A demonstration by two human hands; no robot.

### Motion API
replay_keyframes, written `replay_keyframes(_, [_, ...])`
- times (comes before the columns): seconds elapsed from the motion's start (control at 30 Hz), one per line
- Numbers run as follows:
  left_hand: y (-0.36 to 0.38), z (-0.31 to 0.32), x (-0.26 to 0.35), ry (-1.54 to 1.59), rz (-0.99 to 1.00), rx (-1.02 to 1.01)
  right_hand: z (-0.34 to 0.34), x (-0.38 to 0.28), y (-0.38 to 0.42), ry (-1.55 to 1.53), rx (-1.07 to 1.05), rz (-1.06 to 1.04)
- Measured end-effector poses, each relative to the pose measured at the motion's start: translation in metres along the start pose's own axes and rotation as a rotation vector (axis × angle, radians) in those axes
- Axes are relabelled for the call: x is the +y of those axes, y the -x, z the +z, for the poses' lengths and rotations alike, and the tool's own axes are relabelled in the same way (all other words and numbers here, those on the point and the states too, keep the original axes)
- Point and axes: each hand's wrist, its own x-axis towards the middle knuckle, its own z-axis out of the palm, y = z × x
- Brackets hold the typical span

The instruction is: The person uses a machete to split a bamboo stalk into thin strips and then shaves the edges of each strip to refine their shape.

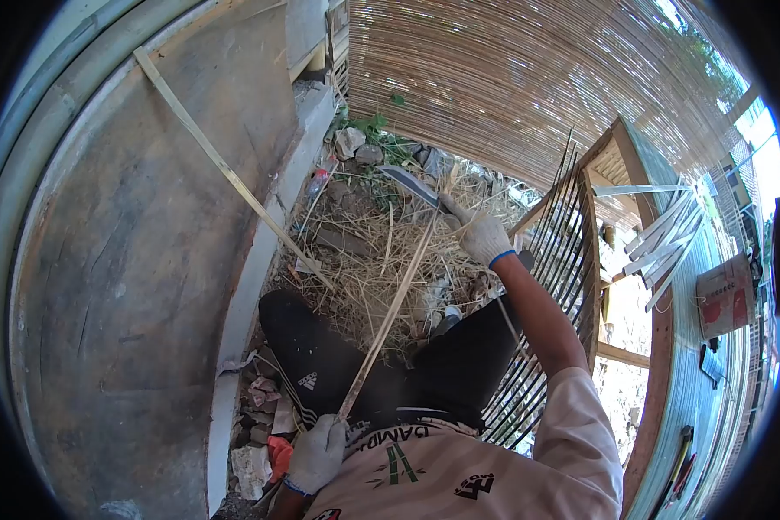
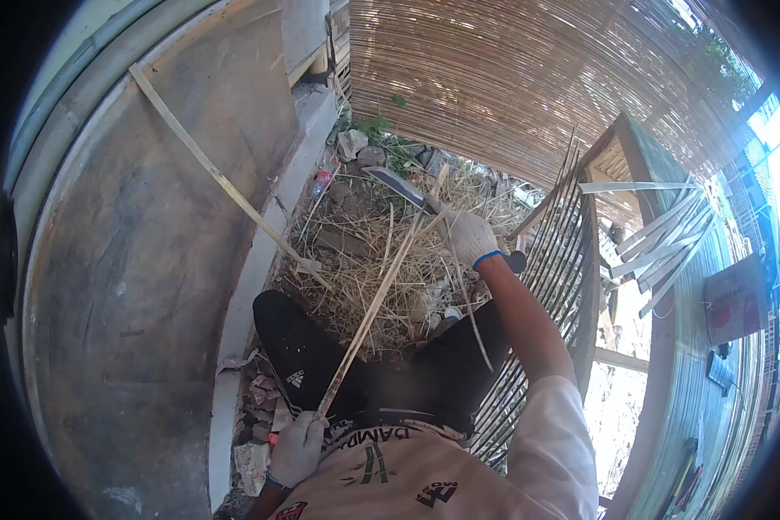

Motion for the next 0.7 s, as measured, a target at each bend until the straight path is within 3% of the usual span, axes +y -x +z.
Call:
replay_keyframes(0.07, [0.008, -0.009, -0.003, -0.022, -0.024, -0.020, -0.020, 0.003, -0.006, -0.061, -0.054, 0.102])
replay_keyframes(0.13, [0.009, -0.011, 0.001, -0.042, -0.063, -0.042, -0.061, -0.022, -0.009, 0.031, -0.355, 0.233])
replay_keyframes(0.17, [0.005, -0.010, 0.003, -0.042, -0.058, -0.043, -0.058, -0.017, -0.009, 0.033, -0.351, 0.236])
replay_keyframes(0.23, [0.000, -0.008, 0.005, -0.175, -0.073, 0.005, -0.033, -0.001, -0.003, -0.332, -0.209, 0.242])
replay_keyframes(0.27, [-0.002, -0.006, 0.002, -0.177, -0.074, -0.004, -0.016, 0.009, 0.002, -0.332, -0.213, 0.251])
replay_keyframes(0.33, [-0.011, -0.002, -0.005, -0.344, 0.135, 0.132, 0.012, 0.025, 0.002, -0.532, -0.007, 0.193])
replay_keyframes(0.47, [-0.030, 0.004, 0.010, -0.377, 0.116, 0.205, -0.007, -0.034, 0.028, -0.563, -0.131, 0.314])
replay_keyframes(0.6, [-0.059, 0.012, 0.025, -0.347, 0.137, 0.274, -0.035, -0.109, 0.068, -0.295, -0.383, 0.056])
replay_keyframes(0.67, [-0.072, 0.012, 0.032, -0.346, 0.141, 0.285, -0.008, -0.125, 0.091, -0.409, -0.241, -0.203])
replay_keyframes(0.7, [-0.077, 0.012, 0.037, -0.369, 0.132, 0.279, -0.007, -0.133, 0.097, -0.410, -0.237, -0.201])
